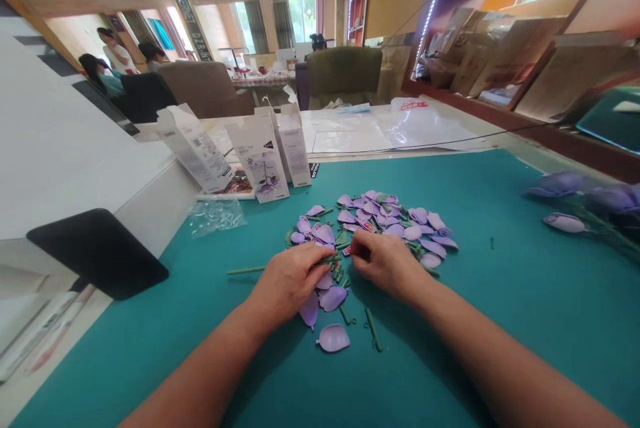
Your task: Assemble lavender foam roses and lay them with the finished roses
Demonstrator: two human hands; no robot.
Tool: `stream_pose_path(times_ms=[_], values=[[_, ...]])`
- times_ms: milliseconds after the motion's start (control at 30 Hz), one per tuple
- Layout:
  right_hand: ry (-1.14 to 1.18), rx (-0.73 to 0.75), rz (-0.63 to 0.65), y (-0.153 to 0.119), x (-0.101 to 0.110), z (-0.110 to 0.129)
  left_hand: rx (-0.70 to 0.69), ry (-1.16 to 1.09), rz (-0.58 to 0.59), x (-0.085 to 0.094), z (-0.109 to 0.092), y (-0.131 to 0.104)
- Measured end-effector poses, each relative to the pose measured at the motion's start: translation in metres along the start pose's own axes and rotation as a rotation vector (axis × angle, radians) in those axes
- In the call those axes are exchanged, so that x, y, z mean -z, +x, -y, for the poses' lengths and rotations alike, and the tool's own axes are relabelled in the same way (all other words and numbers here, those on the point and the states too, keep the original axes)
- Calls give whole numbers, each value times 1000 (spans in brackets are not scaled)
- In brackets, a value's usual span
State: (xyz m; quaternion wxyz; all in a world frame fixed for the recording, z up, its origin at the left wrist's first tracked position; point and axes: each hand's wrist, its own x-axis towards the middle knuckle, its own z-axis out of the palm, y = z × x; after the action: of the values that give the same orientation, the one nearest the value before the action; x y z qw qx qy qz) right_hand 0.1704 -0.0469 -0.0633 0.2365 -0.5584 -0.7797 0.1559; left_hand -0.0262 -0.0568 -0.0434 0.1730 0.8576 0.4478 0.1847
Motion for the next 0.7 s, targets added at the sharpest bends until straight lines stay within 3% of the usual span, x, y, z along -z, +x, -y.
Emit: stream_pose_path(times_ms=[267, 700], values=[[400, 145, -53, -9, 7, 2, 20, -9, 3, -1, 1, 0], [358, 212, -109, -10, 4, 2, 9, 21, 16, 0, -4, -1]])
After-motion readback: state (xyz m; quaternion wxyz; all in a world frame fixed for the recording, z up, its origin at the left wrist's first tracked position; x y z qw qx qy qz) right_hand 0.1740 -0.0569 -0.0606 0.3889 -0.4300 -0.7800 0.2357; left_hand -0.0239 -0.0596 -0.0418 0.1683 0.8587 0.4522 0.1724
